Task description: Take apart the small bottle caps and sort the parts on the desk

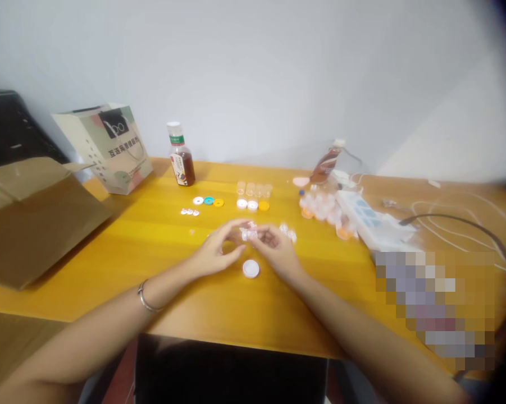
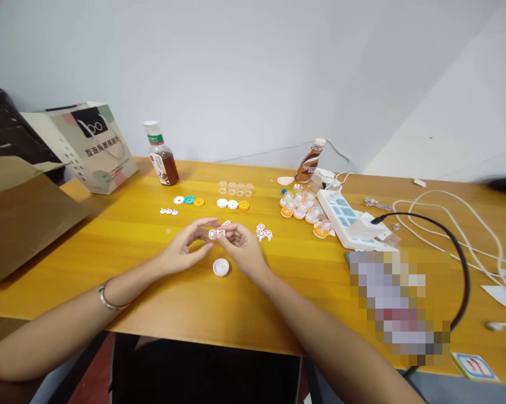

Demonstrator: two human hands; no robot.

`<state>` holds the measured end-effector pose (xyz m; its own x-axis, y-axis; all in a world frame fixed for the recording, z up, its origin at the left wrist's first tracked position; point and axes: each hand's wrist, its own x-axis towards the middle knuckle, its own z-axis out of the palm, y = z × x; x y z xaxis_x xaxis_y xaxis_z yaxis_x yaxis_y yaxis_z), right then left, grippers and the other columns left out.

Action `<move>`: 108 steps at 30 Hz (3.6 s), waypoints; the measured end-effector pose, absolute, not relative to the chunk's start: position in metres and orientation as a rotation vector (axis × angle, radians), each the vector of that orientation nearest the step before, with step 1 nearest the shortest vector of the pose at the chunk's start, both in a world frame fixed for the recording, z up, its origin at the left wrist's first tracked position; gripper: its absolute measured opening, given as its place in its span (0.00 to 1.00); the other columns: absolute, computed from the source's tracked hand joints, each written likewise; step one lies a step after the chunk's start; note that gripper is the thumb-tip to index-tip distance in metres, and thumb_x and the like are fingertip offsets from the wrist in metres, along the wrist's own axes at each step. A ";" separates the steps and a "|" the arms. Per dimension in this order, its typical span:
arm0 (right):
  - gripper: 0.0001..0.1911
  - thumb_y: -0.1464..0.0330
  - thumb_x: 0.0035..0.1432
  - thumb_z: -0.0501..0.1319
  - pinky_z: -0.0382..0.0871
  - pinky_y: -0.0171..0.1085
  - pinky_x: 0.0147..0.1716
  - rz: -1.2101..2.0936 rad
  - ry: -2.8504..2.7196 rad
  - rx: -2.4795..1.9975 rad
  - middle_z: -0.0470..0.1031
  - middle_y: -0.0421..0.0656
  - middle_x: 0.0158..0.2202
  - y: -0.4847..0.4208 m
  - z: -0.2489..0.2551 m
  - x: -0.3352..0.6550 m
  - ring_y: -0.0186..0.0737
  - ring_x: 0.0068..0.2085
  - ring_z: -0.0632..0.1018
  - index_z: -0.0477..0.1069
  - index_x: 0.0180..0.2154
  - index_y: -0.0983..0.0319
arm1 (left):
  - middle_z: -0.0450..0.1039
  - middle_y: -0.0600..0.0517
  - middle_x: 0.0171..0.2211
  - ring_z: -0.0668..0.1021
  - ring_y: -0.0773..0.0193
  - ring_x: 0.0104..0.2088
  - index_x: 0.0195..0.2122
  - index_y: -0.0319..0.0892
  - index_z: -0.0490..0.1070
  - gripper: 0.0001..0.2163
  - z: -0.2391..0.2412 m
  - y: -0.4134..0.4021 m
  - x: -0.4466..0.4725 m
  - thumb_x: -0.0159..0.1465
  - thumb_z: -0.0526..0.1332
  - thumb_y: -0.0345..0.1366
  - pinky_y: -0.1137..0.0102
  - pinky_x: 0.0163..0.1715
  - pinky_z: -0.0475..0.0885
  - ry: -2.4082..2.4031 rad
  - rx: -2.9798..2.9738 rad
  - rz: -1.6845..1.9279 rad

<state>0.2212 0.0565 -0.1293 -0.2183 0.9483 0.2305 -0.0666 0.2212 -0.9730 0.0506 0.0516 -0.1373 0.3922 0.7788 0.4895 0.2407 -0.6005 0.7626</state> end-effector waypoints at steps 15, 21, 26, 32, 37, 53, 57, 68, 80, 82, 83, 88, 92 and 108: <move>0.10 0.62 0.51 0.59 0.64 0.34 0.28 1.032 -1.471 -1.013 0.67 0.37 0.21 0.053 -0.127 0.217 0.32 0.24 0.69 0.62 0.25 0.61 | 0.74 0.46 0.40 0.77 0.64 0.40 0.47 0.39 0.66 0.12 -0.141 0.050 0.056 0.62 0.56 0.29 0.68 0.42 0.74 0.965 2.623 1.458; 0.07 0.64 0.53 0.57 0.64 0.35 0.30 0.732 -1.603 -1.036 0.69 0.39 0.23 0.046 -0.122 0.217 0.34 0.26 0.68 0.63 0.26 0.60 | 0.75 0.46 0.40 0.77 0.65 0.37 0.48 0.39 0.65 0.12 -0.140 0.049 0.055 0.63 0.54 0.30 0.70 0.40 0.74 0.994 2.645 1.447; 0.07 0.65 0.53 0.57 0.64 0.34 0.28 0.898 -1.563 -1.028 0.67 0.38 0.22 0.051 -0.127 0.219 0.33 0.25 0.69 0.61 0.26 0.60 | 0.75 0.47 0.39 0.78 0.66 0.35 0.47 0.40 0.65 0.11 -0.143 0.050 0.056 0.63 0.54 0.31 0.72 0.38 0.74 1.050 2.591 1.399; 0.09 0.64 0.51 0.57 0.62 0.33 0.26 0.974 -1.552 -1.077 0.66 0.37 0.21 0.054 -0.130 0.219 0.33 0.24 0.68 0.61 0.24 0.60 | 0.74 0.47 0.36 0.76 0.65 0.36 0.44 0.38 0.67 0.09 -0.139 0.050 0.055 0.64 0.51 0.31 0.69 0.36 0.73 1.051 2.640 1.175; 0.07 0.65 0.52 0.56 0.62 0.33 0.26 0.843 -1.652 -1.077 0.66 0.38 0.22 0.052 -0.129 0.219 0.33 0.24 0.67 0.62 0.25 0.60 | 0.73 0.47 0.34 0.76 0.65 0.34 0.42 0.38 0.67 0.09 -0.134 0.048 0.050 0.65 0.49 0.31 0.69 0.35 0.72 0.989 2.835 1.094; 0.06 0.64 0.53 0.58 0.62 0.34 0.25 0.693 -1.779 -1.185 0.69 0.38 0.22 0.077 -0.139 0.231 0.34 0.24 0.69 0.66 0.28 0.61 | 0.72 0.48 0.31 0.74 0.66 0.31 0.39 0.38 0.68 0.08 -0.128 0.058 0.039 0.64 0.52 0.35 0.71 0.34 0.69 1.144 2.631 1.154; 0.07 0.65 0.54 0.57 0.62 0.37 0.29 0.451 -1.982 -1.182 0.69 0.40 0.23 0.085 -0.149 0.223 0.38 0.28 0.69 0.71 0.28 0.60 | 0.72 0.49 0.31 0.74 0.66 0.32 0.38 0.39 0.68 0.08 -0.129 0.059 0.040 0.64 0.51 0.35 0.72 0.34 0.69 1.143 2.606 1.142; 0.05 0.69 0.52 0.59 0.61 0.37 0.32 0.329 -2.049 -1.212 0.68 0.42 0.26 0.100 -0.157 0.219 0.39 0.31 0.69 0.72 0.32 0.61 | 0.72 0.49 0.33 0.74 0.66 0.33 0.40 0.39 0.67 0.08 -0.130 0.061 0.041 0.64 0.52 0.35 0.72 0.36 0.69 1.101 2.582 1.133; 0.09 0.68 0.52 0.55 0.64 0.32 0.24 0.990 -1.907 -1.340 0.71 0.38 0.19 0.081 -0.131 0.241 0.33 0.21 0.72 0.63 0.21 0.62 | 0.72 0.49 0.32 0.74 0.67 0.32 0.40 0.38 0.68 0.08 -0.131 0.062 0.038 0.63 0.53 0.35 0.72 0.35 0.69 1.150 2.561 1.118; 0.09 0.68 0.52 0.55 0.65 0.32 0.25 1.018 -1.882 -1.317 0.72 0.39 0.20 0.081 -0.131 0.240 0.32 0.22 0.73 0.64 0.22 0.62 | 0.72 0.49 0.32 0.74 0.67 0.32 0.40 0.38 0.68 0.08 -0.130 0.061 0.038 0.63 0.53 0.35 0.71 0.35 0.69 1.155 2.547 1.111; 0.09 0.67 0.52 0.55 0.65 0.32 0.25 1.018 -1.869 -1.310 0.72 0.39 0.20 0.081 -0.130 0.239 0.32 0.22 0.72 0.64 0.22 0.62 | 0.72 0.49 0.32 0.74 0.67 0.32 0.40 0.38 0.68 0.09 -0.129 0.061 0.039 0.63 0.53 0.35 0.71 0.35 0.69 1.155 2.535 1.108; 0.10 0.62 0.53 0.57 0.67 0.33 0.30 1.142 -1.744 -1.146 0.72 0.38 0.23 0.076 -0.126 0.235 0.32 0.26 0.73 0.66 0.26 0.62 | 0.73 0.50 0.36 0.75 0.67 0.35 0.43 0.40 0.67 0.09 -0.128 0.058 0.042 0.63 0.53 0.34 0.71 0.38 0.70 1.058 2.425 1.083; 0.12 0.61 0.48 0.62 0.68 0.36 0.39 1.310 -1.638 -0.968 0.75 0.40 0.32 0.070 -0.129 0.228 0.34 0.34 0.75 0.67 0.33 0.61 | 0.73 0.49 0.40 0.75 0.66 0.39 0.47 0.42 0.65 0.12 -0.128 0.054 0.044 0.63 0.52 0.33 0.70 0.41 0.70 0.984 2.373 1.043; 0.09 0.65 0.49 0.57 0.63 0.36 0.30 0.535 -1.946 -1.771 0.72 0.42 0.24 0.116 -0.097 0.325 0.38 0.28 0.72 0.66 0.21 0.63 | 0.72 0.48 0.38 0.75 0.64 0.37 0.46 0.40 0.65 0.12 -0.124 0.048 0.044 0.64 0.52 0.40 0.67 0.39 0.70 1.037 2.519 0.899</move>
